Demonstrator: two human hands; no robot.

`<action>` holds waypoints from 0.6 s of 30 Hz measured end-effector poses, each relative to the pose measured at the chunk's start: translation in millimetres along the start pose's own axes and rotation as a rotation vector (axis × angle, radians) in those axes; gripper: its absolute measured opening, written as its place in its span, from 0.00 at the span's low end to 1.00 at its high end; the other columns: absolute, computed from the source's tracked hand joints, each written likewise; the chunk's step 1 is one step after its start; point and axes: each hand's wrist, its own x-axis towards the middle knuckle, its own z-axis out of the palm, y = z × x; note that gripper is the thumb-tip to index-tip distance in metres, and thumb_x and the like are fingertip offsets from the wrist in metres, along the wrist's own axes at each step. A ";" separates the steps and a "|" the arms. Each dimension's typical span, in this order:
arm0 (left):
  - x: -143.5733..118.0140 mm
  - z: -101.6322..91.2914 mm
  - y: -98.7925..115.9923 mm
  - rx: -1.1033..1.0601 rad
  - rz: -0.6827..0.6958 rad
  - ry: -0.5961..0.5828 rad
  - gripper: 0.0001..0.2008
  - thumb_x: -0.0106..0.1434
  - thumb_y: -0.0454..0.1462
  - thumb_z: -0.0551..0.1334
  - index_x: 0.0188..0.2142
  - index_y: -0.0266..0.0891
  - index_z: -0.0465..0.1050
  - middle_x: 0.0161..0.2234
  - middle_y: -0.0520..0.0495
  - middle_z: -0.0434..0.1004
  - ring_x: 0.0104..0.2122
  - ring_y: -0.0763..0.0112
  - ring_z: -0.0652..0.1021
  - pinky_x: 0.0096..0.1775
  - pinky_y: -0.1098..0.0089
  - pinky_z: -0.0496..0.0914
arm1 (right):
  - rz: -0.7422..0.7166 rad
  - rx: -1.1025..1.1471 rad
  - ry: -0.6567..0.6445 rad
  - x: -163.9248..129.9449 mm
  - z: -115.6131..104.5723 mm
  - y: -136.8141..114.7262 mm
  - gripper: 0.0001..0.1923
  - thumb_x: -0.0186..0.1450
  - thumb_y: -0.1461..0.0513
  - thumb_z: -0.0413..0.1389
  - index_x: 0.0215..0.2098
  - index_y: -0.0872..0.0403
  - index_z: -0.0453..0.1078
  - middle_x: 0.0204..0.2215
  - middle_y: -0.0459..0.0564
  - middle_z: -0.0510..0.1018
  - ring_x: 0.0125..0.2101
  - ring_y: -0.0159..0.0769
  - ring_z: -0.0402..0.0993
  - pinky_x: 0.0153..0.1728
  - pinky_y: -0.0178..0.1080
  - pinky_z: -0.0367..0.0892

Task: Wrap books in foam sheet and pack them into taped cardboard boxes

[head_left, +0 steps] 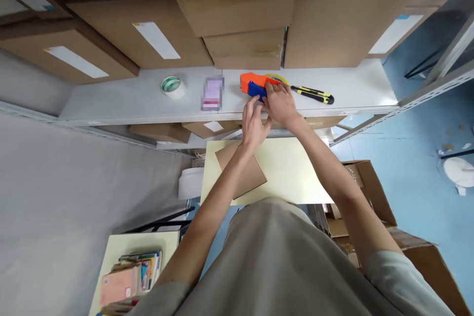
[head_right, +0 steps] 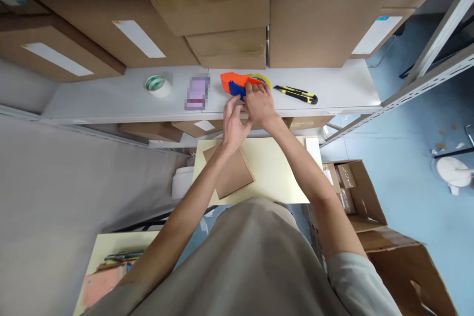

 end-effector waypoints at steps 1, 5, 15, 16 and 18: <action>0.3 -2.3 -2.3 -0.019 0.021 -0.003 0.18 0.79 0.40 0.66 0.65 0.48 0.73 0.77 0.38 0.66 0.80 0.46 0.65 0.78 0.43 0.67 | 0.011 -0.019 -0.014 9.7 4.4 0.4 0.35 0.79 0.61 0.48 0.78 0.74 0.53 0.66 0.82 0.76 0.69 0.71 0.70 0.75 0.73 0.52; -33.2 -4.0 -19.1 -0.050 0.033 -0.043 0.14 0.78 0.37 0.62 0.60 0.45 0.76 0.70 0.35 0.74 0.74 0.49 0.75 0.75 0.46 0.71 | 0.040 -0.037 -0.037 22.1 17.0 1.1 0.36 0.78 0.63 0.46 0.80 0.74 0.54 0.68 0.81 0.74 0.71 0.68 0.67 0.77 0.73 0.50; -199.5 -13.6 -104.7 0.051 -0.414 -0.321 0.20 0.78 0.44 0.61 0.64 0.41 0.76 0.73 0.28 0.72 0.76 0.47 0.72 0.77 0.46 0.67 | 0.189 0.167 -0.329 -178.0 112.2 -18.6 0.31 0.84 0.63 0.35 0.77 0.65 0.64 0.63 0.74 0.78 0.65 0.63 0.73 0.64 0.59 0.73; -209.8 -13.6 -108.3 0.065 -0.443 -0.349 0.22 0.79 0.47 0.61 0.66 0.40 0.74 0.76 0.28 0.69 0.78 0.46 0.69 0.78 0.45 0.64 | 0.208 0.190 -0.462 -204.2 126.3 -22.9 0.30 0.83 0.64 0.36 0.74 0.66 0.66 0.62 0.75 0.79 0.63 0.61 0.74 0.61 0.56 0.74; -224.0 -10.7 -110.3 0.089 -0.462 -0.405 0.29 0.79 0.53 0.61 0.70 0.40 0.72 0.80 0.27 0.62 0.82 0.45 0.62 0.80 0.43 0.59 | 0.221 0.231 -0.712 -247.4 149.6 -32.1 0.27 0.83 0.65 0.38 0.70 0.67 0.70 0.61 0.76 0.80 0.63 0.58 0.75 0.57 0.50 0.76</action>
